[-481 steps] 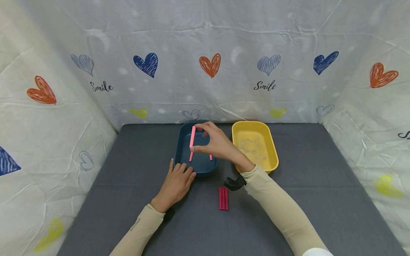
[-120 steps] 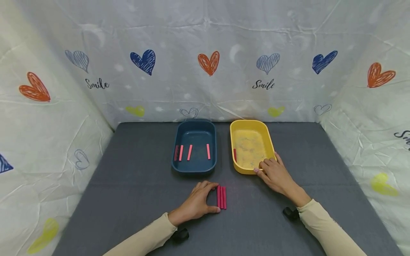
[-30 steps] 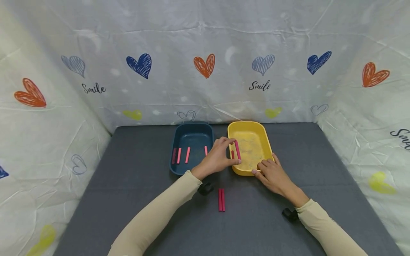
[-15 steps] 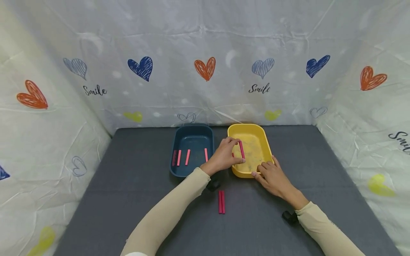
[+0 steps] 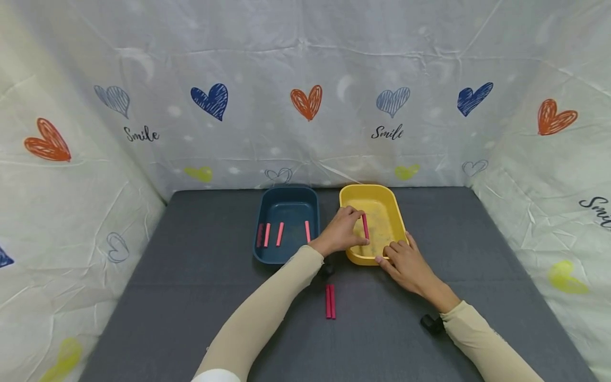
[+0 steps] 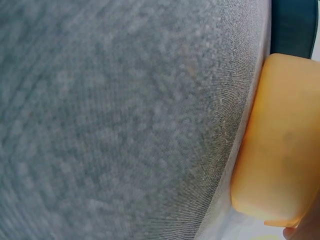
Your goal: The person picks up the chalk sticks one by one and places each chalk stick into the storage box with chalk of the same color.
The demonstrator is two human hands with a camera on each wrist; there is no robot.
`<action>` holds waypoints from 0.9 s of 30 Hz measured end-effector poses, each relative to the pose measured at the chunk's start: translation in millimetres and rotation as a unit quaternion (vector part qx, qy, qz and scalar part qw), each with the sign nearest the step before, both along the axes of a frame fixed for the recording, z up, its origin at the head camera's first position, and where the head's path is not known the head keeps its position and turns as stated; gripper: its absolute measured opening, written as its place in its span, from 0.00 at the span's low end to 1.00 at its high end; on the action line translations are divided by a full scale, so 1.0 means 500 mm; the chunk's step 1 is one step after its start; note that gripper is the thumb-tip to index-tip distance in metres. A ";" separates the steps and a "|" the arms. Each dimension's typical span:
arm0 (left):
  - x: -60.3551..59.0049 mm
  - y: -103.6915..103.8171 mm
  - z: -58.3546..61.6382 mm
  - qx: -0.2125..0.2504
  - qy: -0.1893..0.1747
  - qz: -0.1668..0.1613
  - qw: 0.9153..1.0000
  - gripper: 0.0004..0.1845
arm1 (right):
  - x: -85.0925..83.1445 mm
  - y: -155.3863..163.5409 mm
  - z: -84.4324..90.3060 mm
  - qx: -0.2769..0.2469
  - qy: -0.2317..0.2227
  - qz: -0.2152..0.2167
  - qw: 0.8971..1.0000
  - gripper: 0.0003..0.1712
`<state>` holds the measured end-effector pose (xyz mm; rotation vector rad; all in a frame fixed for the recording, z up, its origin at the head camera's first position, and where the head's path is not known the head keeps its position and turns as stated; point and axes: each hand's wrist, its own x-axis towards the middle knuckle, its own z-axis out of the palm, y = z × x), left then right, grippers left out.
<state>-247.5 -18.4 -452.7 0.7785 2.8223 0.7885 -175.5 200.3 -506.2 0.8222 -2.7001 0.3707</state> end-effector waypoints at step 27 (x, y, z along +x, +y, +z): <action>-0.009 0.050 0.004 -0.205 0.036 -0.017 0.978 0.36 | 0.000 0.000 0.001 0.000 -0.007 0.001 1.000 0.14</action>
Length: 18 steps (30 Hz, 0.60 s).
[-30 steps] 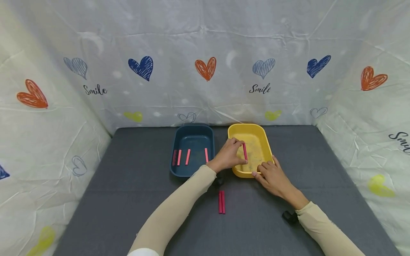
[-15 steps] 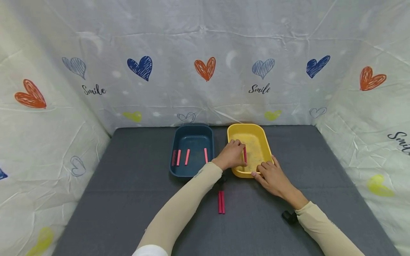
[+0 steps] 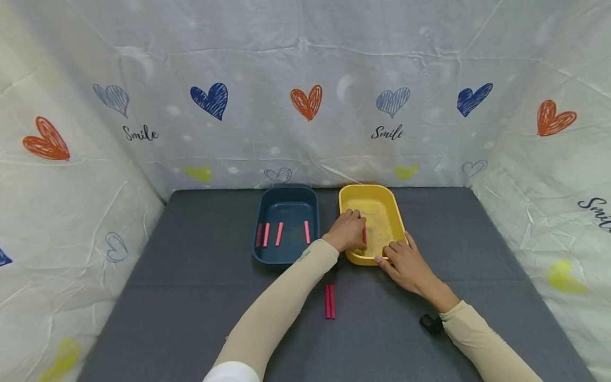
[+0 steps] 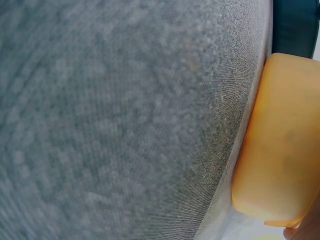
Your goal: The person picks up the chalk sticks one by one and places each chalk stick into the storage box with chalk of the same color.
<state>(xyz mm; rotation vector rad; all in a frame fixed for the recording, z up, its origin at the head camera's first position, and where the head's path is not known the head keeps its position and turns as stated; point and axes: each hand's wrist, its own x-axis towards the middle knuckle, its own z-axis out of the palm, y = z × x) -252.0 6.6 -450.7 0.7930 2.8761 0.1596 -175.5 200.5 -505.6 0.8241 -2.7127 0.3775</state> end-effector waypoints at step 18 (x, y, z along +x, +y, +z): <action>0.019 -0.013 -0.004 0.021 0.027 -0.023 0.999 0.38 | 0.002 -0.001 0.006 0.004 0.005 0.002 1.000 0.14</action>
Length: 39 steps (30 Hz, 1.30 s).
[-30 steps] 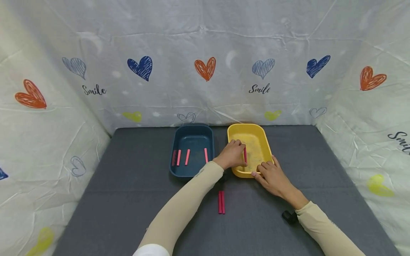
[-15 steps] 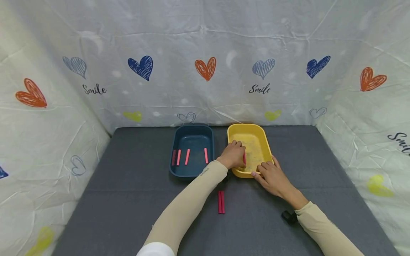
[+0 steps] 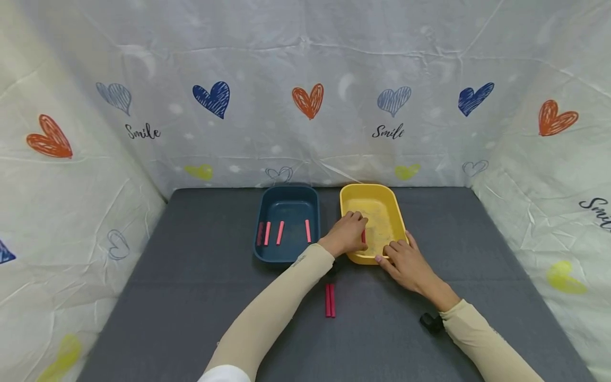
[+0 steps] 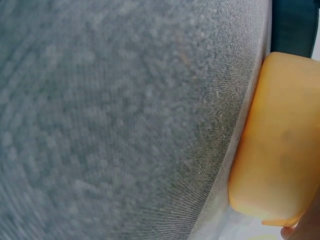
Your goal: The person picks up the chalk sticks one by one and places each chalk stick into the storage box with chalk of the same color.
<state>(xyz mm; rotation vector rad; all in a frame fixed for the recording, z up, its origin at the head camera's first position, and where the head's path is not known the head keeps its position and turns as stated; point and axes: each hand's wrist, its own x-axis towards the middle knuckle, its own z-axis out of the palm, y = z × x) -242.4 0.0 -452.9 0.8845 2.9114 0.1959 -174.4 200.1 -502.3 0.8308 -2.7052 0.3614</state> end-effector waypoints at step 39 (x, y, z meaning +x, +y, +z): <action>0.155 -0.134 0.008 0.165 0.060 0.015 0.984 0.37 | -0.004 0.000 -0.006 -0.015 0.009 0.002 1.000 0.14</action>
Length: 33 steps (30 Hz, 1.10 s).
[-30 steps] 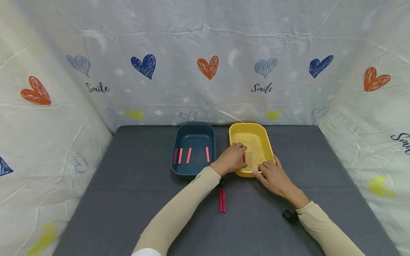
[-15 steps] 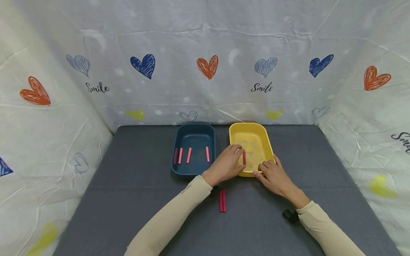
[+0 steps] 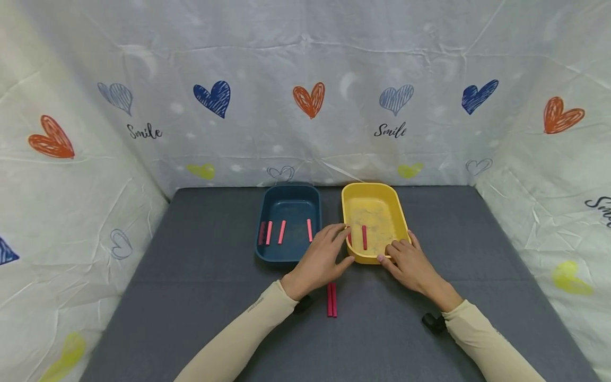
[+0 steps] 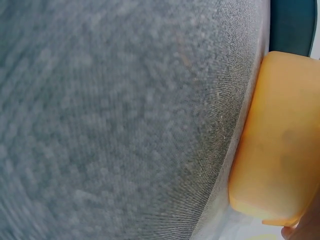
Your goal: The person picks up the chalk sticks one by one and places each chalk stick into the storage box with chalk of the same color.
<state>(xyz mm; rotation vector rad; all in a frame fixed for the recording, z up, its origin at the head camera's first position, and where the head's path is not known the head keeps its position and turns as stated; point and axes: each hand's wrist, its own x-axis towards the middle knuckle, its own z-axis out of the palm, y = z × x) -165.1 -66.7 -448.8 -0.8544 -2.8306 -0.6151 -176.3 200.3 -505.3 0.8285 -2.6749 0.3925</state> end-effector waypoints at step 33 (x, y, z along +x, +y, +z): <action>0.126 -0.091 -0.029 0.062 -0.052 0.021 0.996 0.35 | 0.001 0.002 0.004 0.011 -0.025 -0.005 1.000 0.14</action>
